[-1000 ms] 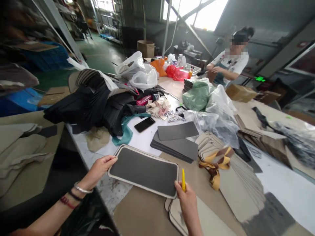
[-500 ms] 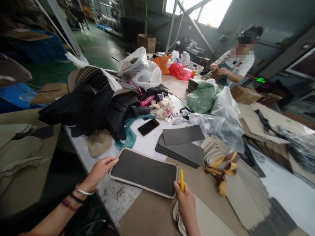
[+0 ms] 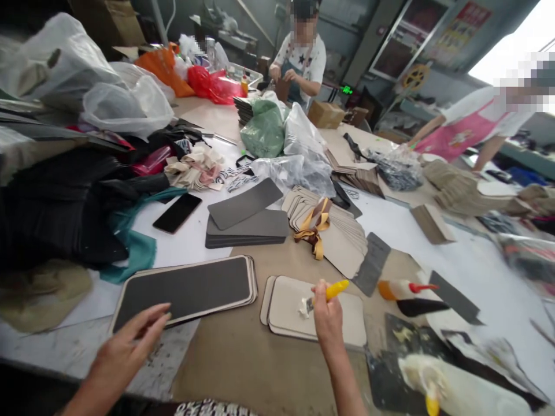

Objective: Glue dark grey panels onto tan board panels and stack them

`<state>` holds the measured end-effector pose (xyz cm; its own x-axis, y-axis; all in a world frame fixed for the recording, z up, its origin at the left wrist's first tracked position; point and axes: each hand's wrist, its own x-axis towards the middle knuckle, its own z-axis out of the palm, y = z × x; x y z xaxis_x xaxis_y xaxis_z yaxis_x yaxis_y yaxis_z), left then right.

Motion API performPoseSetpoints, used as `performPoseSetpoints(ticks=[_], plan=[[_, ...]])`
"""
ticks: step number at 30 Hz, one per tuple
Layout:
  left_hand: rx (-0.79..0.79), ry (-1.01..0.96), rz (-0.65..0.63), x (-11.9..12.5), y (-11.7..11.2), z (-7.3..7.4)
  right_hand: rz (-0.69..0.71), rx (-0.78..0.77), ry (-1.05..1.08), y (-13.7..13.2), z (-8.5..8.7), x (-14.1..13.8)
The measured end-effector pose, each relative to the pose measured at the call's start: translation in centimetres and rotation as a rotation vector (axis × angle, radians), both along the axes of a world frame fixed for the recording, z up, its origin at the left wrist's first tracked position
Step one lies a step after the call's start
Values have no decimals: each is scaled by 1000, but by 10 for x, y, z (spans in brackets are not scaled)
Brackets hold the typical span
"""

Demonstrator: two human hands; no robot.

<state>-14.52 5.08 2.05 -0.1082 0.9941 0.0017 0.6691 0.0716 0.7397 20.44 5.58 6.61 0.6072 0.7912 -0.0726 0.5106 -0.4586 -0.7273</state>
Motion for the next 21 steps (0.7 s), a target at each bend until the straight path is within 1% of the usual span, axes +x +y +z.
performPoseSetpoints(ticks=[1, 3, 5, 7, 9, 10, 12, 14, 17, 19, 21], plan=[[28, -32, -137, 23, -3, -1, -4, 16, -1, -4, -1, 9], [99, -62, -366, 71, -9, -3, -17, 17, 43, -10, -7, 21], [152, -46, -567, 115, -12, -6, -29, 8, 172, -12, -18, 25], [172, 6, -723, 150, -13, -11, -41, 28, 339, -12, -29, 23], [188, 77, -823, 174, -13, -19, -55, 80, 491, -9, -39, 18], [193, 118, -851, 182, -13, -25, -61, 106, 555, -8, -43, 15], [191, 203, -862, 192, -13, -37, -45, 142, 638, -4, -52, 10], [179, 273, -849, 195, -14, -49, 5, 154, 649, -1, -59, 8], [203, 315, -836, 196, -15, -60, 55, 135, 558, -2, -66, 12], [235, 323, -833, 195, -15, -63, 38, 114, 475, -8, -67, 24], [269, 338, -833, 194, -16, -64, -4, 90, 398, -19, -67, 42]])
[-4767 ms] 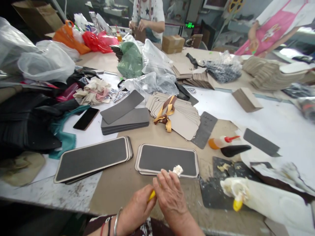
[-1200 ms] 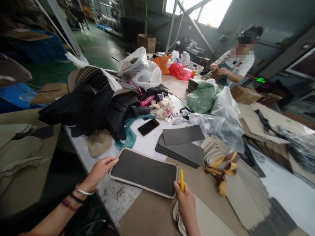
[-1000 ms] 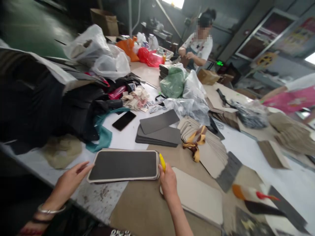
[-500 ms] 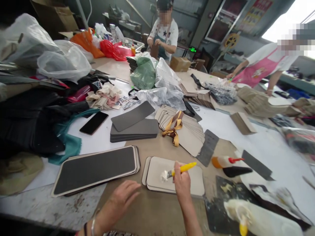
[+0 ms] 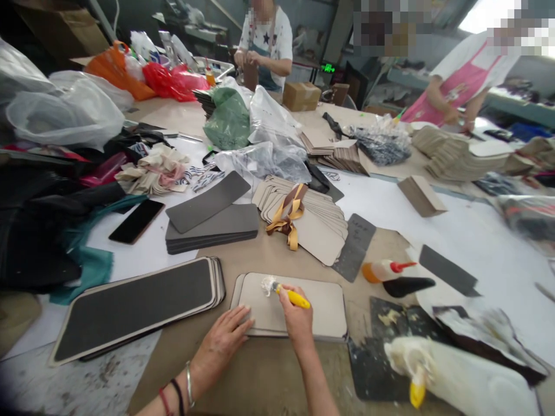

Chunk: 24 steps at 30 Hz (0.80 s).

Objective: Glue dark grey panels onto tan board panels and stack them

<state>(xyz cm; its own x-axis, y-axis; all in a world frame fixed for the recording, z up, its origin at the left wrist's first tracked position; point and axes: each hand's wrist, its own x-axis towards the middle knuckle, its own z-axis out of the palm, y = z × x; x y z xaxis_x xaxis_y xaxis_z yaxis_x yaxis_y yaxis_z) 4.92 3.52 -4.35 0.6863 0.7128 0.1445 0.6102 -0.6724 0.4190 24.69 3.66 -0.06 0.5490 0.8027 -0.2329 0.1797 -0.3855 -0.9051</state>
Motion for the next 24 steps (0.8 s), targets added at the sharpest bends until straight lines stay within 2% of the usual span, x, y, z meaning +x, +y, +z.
performPoseSetpoints(ticks=[8, 11, 13, 15, 17, 21, 24], plan=[[94, 31, -50, -5, 1, 0, -169, -120, -334, -48, 6, 92], [139, 47, -80, -5, 3, -1, -194, -135, -417, -61, 7, 115], [155, 43, -89, -5, 4, -1, -181, -111, -485, -71, 8, 121], [163, 42, -90, -6, 4, -3, -121, -52, -576, -79, 9, 115], [181, 38, -93, -7, 4, -5, -47, 11, -665, -85, 10, 95], [232, -6, -110, -8, 4, -9, 42, 84, -737, -83, 10, 24], [286, -20, -117, -8, 3, -11, 118, 152, -618, -73, 11, -28]])
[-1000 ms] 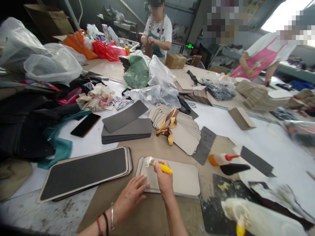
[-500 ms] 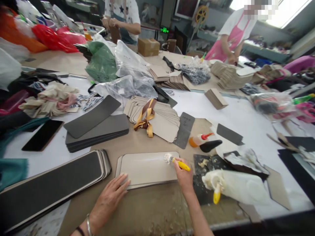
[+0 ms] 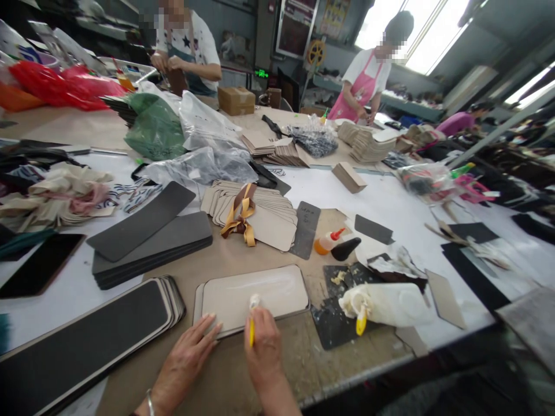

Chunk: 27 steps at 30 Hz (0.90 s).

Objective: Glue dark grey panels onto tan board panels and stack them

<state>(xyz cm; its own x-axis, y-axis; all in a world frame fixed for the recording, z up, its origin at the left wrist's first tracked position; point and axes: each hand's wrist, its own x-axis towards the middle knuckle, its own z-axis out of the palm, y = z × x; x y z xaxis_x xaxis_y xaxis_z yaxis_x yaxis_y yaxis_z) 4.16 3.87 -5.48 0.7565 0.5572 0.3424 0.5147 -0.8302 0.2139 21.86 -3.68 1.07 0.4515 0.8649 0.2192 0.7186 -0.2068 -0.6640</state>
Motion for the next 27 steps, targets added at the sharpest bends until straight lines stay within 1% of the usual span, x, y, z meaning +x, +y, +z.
performPoseSetpoints(ticks=[2, 3, 4, 6, 8, 11, 13, 14, 16, 18, 22, 25, 27], plan=[[32, -11, -4, 0, 0, -2, 55, 21, 138, 4, 3, -21], [37, -16, -6, 0, 0, -4, 61, 27, 204, 5, 5, -25], [35, -22, -8, 0, 0, -5, 43, 25, 262, 4, 8, -25], [16, -39, -8, -1, 0, -9, -62, 1, 340, -4, 16, -12], [-9, -64, -3, -3, 1, -12, -237, -18, 346, -19, 28, 15], [-13, -94, -13, -4, 3, -14, -517, 5, 271, -55, 49, 68], [24, -110, -30, -4, 4, -15, -653, 25, 231, -82, 63, 103], [47, -118, -38, -4, 5, -15, -707, 19, 169, -94, 68, 118], [88, -130, -51, -4, 7, -15, -767, -27, 19, -113, 71, 145], [113, -137, -54, -4, 8, -17, -767, -103, -115, -121, 65, 167], [153, -133, -39, -3, 8, -21, -709, -211, -260, -115, 34, 204], [163, -117, -13, -2, 5, -22, -636, -261, -358, -106, 12, 223], [153, -107, 1, -1, 3, -23, -586, -335, -407, -104, 3, 231]])
